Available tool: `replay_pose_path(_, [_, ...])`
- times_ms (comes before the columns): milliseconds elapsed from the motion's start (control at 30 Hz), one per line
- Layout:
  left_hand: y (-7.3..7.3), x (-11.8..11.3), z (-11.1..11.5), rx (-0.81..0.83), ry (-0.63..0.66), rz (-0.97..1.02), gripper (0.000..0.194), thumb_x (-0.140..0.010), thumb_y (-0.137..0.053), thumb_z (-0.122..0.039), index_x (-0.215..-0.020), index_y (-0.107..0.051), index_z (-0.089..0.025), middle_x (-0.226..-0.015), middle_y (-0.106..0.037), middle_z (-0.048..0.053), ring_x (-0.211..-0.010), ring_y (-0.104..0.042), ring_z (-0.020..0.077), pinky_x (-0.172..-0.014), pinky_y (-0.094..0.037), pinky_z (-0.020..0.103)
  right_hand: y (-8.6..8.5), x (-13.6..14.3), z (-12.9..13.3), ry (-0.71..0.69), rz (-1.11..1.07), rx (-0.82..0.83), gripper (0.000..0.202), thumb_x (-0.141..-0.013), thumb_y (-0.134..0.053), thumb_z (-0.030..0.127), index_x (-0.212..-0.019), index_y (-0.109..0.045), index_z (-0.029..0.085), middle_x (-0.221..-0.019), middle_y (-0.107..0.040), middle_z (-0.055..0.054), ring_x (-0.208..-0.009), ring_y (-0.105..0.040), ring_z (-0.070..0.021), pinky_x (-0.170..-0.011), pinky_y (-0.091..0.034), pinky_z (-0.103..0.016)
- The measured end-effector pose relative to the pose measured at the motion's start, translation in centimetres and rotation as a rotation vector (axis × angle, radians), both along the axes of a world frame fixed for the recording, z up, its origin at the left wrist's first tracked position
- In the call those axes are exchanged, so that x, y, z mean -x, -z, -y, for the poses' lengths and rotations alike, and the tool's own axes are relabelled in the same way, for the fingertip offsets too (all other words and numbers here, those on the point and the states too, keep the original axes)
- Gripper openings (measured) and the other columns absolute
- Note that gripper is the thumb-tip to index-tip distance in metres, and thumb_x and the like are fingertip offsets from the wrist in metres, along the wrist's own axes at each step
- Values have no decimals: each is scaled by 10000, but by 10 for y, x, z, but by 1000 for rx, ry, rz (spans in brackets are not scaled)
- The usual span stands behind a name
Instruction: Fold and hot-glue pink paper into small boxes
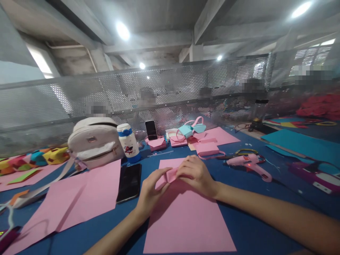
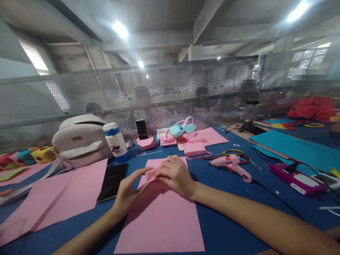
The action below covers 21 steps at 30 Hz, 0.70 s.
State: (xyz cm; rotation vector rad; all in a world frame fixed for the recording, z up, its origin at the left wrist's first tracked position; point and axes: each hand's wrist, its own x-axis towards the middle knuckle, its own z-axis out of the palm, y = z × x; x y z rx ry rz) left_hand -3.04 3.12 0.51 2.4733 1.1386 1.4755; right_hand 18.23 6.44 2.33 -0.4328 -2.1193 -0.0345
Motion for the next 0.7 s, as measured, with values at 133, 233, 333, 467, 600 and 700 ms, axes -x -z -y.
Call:
replay_pose_path(133, [-2,3,0,26,-6,21,300,-869,-658,-177,-1166,-649,-213,-1079,-747,73,-952,-719,207,-832,-577,296,1,-2,-4,-7,-6,6,134,-957,-621,284,-859,-681,215,-846,-726,-15,-801,-546,-193,-757,-355,-354])
replay_pose_path(233, [-4,4,0,42,-10,34,298,-862,-656,-163,-1156,-656,-208,-1076,-746,68,-940,-717,199,-839,-573,290,2,-3,-8,2,-11,9,133,-958,-621,278,-856,-674,212,-848,-724,-13,-816,-548,-193,-770,-358,-356])
replay_pose_path(333, [-6,4,0,57,-16,40,293,-858,-654,-150,-1144,-664,-207,-1075,-747,67,-938,-714,197,-839,-570,284,3,-3,-10,12,-1,6,150,-971,-597,251,-839,-647,199,-846,-719,-19,-811,-553,-194,-755,-356,-358])
replay_pose_path(467, [-6,4,1,61,-14,43,289,-854,-659,-148,-1137,-666,-208,-1066,-748,60,-938,-711,194,-858,-561,283,5,-2,-11,21,24,8,175,-1000,-540,249,-855,-619,191,-858,-705,-34,-797,-543,-195,-739,-355,-360])
replay_pose_path(600, [-5,6,-1,49,-16,53,297,-850,-675,-156,-1143,-663,-209,-1051,-749,51,-939,-708,189,-856,-558,272,6,-3,-11,28,-7,16,178,-1004,-533,282,-871,-621,201,-881,-703,-32,-831,-534,-204,-754,-359,-360])
replay_pose_path(700, [-4,8,-3,37,-20,59,296,-850,-675,-150,-1140,-663,-208,-1050,-748,52,-938,-707,187,-850,-559,267,6,-4,-13,41,-3,20,134,-984,-571,256,-874,-630,207,-892,-708,-24,-849,-535,-205,-765,-363,-358])
